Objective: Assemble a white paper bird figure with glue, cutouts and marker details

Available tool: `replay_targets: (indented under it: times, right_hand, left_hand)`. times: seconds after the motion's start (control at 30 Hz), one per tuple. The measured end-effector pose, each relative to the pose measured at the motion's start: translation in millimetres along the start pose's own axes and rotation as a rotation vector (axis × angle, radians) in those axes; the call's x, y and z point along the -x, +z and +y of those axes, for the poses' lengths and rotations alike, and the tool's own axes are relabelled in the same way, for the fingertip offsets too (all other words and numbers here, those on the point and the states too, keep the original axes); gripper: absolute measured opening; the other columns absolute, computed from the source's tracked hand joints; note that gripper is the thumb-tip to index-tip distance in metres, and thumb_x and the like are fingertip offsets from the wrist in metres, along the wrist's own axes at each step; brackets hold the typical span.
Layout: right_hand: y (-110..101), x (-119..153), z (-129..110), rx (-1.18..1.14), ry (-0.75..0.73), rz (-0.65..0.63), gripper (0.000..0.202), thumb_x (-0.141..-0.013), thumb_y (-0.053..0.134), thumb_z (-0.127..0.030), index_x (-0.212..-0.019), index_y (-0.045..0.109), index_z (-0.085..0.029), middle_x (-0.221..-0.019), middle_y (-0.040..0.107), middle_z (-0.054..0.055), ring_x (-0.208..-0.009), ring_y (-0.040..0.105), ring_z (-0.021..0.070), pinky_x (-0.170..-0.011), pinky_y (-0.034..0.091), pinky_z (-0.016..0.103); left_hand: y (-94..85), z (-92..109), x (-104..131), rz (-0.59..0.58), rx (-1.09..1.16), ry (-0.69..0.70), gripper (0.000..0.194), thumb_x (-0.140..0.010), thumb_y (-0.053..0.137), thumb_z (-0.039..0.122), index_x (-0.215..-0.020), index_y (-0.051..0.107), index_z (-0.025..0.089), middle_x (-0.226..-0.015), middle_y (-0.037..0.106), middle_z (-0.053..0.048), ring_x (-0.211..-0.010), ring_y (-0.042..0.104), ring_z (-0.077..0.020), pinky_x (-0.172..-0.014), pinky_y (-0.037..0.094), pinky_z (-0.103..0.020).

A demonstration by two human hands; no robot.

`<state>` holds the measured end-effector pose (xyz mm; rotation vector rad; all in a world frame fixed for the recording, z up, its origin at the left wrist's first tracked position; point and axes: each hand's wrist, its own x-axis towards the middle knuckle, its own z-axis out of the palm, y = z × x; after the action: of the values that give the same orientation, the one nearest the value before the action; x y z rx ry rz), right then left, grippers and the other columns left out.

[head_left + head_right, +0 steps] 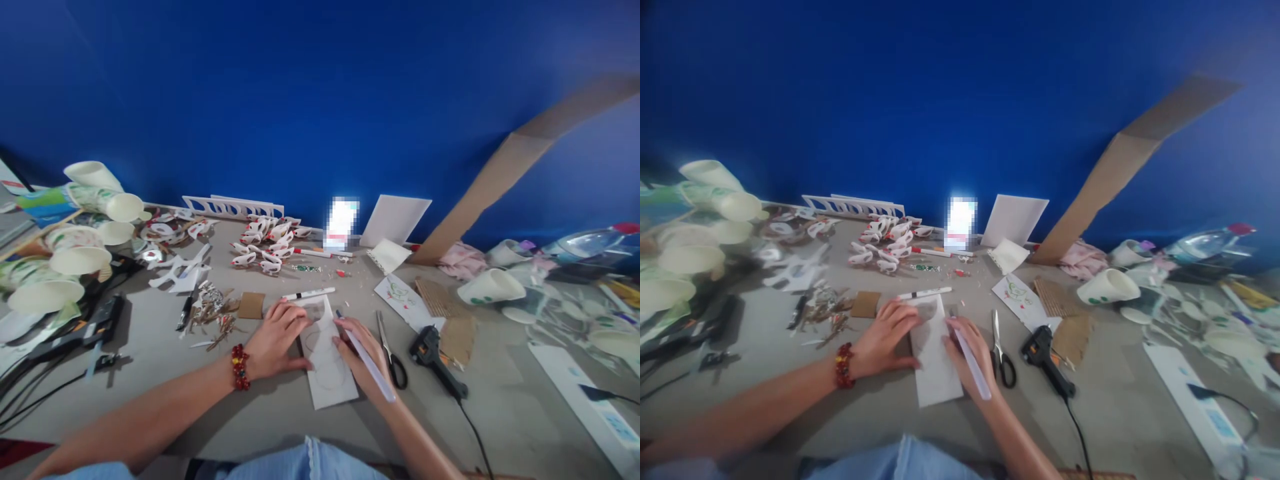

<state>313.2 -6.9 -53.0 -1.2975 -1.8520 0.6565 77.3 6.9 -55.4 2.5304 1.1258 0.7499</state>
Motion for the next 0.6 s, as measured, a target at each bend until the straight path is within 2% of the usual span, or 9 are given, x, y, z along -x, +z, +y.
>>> replay_targets:
  times: [0.1, 0.17, 0.23, 0.3, 0.37, 0.43, 0.5, 0.6]
  right_hand:
    - [1, 1, 1, -0.034, -0.001, 0.025, 0.021, -0.086, 0.060, -0.023, -0.105, 0.068, -0.023, -0.100, 0.069, 0.006, -0.086, 0.067, 0.0198, -0.079, 0.054, 0.029]
    - [0, 1, 2, -0.047, -0.008, 0.061, 0.020, -0.086, 0.060, -0.023, -0.104, 0.068, -0.023, -0.100, 0.069, 0.006, -0.088, 0.067, 0.0200, -0.082, 0.054, 0.029]
    - [-3, 0, 3, -0.052, -0.043, 0.103, 0.020, -0.086, 0.061, -0.023, -0.105, 0.068, -0.023, -0.103, 0.069, 0.006, -0.094, 0.066, 0.0213, -0.087, 0.052, 0.032]
    - [-6, 0, 1, -0.057, -0.092, 0.130, 0.021, -0.086, 0.062, -0.023, -0.106, 0.068, -0.024, -0.105, 0.069, 0.008, -0.099, 0.065, 0.0228, -0.090, 0.052, 0.034]
    - [-9, 0, -2, -0.068, -0.121, 0.125, 0.022, -0.087, 0.062, -0.022, -0.107, 0.068, -0.024, -0.107, 0.068, 0.009, -0.101, 0.065, 0.0237, -0.089, 0.052, 0.035]
    - [-10, 0, -6, -0.085, -0.131, 0.110, 0.022, -0.087, 0.062, -0.022, -0.108, 0.068, -0.024, -0.108, 0.068, 0.009, -0.102, 0.065, 0.0242, -0.088, 0.053, 0.035]
    - [-10, 0, -10, -0.096, -0.141, 0.095, 0.021, -0.087, 0.062, -0.022, -0.107, 0.068, -0.025, -0.109, 0.068, 0.009, -0.103, 0.065, 0.0245, -0.087, 0.053, 0.036]
    - [-9, 0, -13, -0.102, -0.167, 0.064, 0.020, -0.088, 0.062, -0.021, -0.106, 0.068, -0.026, -0.107, 0.069, 0.008, -0.102, 0.065, 0.0246, -0.089, 0.052, 0.037]
  left_hand:
    - [-4.2, 3, 0, 0.019, 0.035, 0.009, 0.071, -0.072, 0.064, 0.068, -0.122, 0.054, 0.020, -0.121, 0.056, -0.013, -0.116, 0.048, -0.0316, -0.109, 0.028, -0.055]
    - [-7.8, 5, 1, 0.079, 0.092, -0.040, 0.069, -0.076, 0.065, 0.062, -0.129, 0.049, 0.021, -0.130, 0.050, -0.015, -0.122, 0.043, -0.0327, -0.108, 0.030, -0.054]
    - [-9.9, 8, 2, 0.186, 0.218, -0.168, 0.066, -0.083, 0.062, 0.053, -0.136, 0.041, 0.022, -0.137, 0.043, -0.016, -0.125, 0.042, -0.0315, -0.104, 0.037, -0.050]
    - [-9.4, 9, 1, 0.251, 0.451, -0.329, 0.057, -0.087, 0.058, 0.047, -0.136, 0.040, 0.022, -0.131, 0.048, -0.015, -0.112, 0.053, -0.0266, -0.088, 0.049, -0.041]
    - [-7.2, 9, 0, 0.189, 0.743, -0.446, 0.048, -0.089, 0.055, 0.048, -0.127, 0.046, 0.019, -0.108, 0.059, -0.011, -0.084, 0.061, -0.0186, -0.064, 0.051, -0.029]
    - [-5.0, 9, -1, 0.058, 0.974, -0.506, 0.045, -0.088, 0.056, 0.051, -0.115, 0.054, 0.015, -0.082, 0.061, -0.004, -0.060, 0.055, -0.0119, -0.049, 0.042, -0.022]
    - [-4.3, 11, -2, -0.027, 1.091, -0.543, 0.046, -0.085, 0.060, 0.053, -0.107, 0.058, 0.013, -0.069, 0.058, 0.000, -0.052, 0.051, -0.0093, -0.046, 0.038, -0.020]
    - [-5.3, 14, -2, -0.048, 1.143, -0.588, 0.046, -0.083, 0.062, 0.054, -0.103, 0.059, 0.013, -0.064, 0.059, 0.001, -0.051, 0.051, -0.0093, -0.045, 0.037, -0.020]
